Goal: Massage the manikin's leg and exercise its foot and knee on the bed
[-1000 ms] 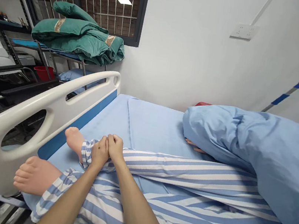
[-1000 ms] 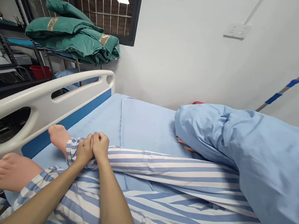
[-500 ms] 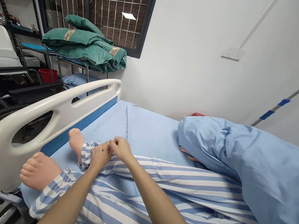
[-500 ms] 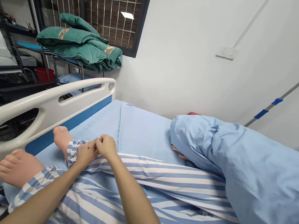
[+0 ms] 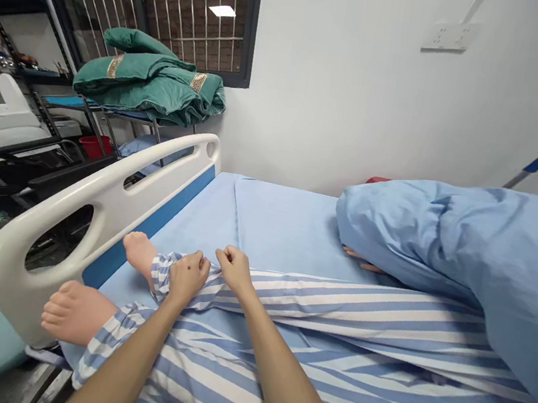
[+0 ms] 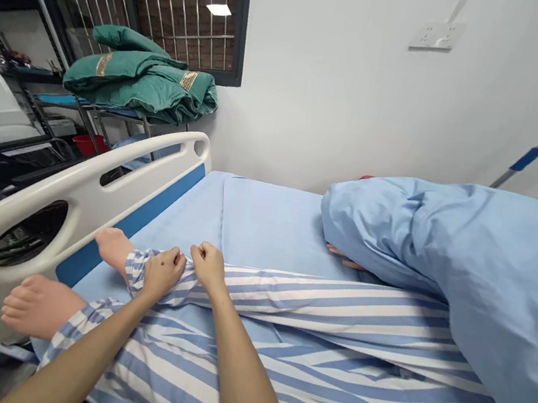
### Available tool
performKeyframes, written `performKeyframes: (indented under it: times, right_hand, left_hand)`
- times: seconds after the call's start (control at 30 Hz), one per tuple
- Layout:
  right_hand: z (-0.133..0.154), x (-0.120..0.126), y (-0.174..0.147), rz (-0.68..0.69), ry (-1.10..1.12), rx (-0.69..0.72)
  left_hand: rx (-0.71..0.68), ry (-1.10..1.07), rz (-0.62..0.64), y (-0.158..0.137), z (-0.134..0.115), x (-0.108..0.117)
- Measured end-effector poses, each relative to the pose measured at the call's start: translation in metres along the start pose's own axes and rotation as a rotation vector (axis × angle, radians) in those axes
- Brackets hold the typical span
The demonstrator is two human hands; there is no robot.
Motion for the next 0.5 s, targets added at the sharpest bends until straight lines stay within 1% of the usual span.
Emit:
performKeyframes:
  times: [0.1, 0.2, 0.33, 0.4, 0.5]
  right_hand:
    - [0.0, 0.004, 0.005, -0.027, 0.075, -0.02]
    - [-0.002, 0.005, 0.007, -0.04, 0.142, -0.042]
    - [-0.006, 0.006, 0.009, -0.065, 0.22, -0.078]
    - [-0.006, 0.007, 0.01, -0.074, 0.239, -0.082]
    - [-0.005, 0.008, 0.011, -0.083, 0.26, -0.083]
  left_hand:
    - [-0.038, 0.021, -0.044, -0.001, -0.001, 0.001]
    - [-0.11, 0.023, -0.073, -0.003, -0.004, 0.004]
    - [-0.192, -0.007, -0.073, -0.007, -0.007, 0.011]
    - [-0.194, -0.028, -0.051, -0.01, -0.006, 0.013]
    - [-0.144, -0.057, 0.004, -0.014, 0.001, 0.013]
Point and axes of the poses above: each hand's wrist, its own y-axis towards the middle knuckle, its own x-axis out of the back of the hand, z = x × y, the point moved 8 cm from there along y, towards the middle knuckle, and after that the axes turned 8 degrees about -z, right-handed, at the moved point
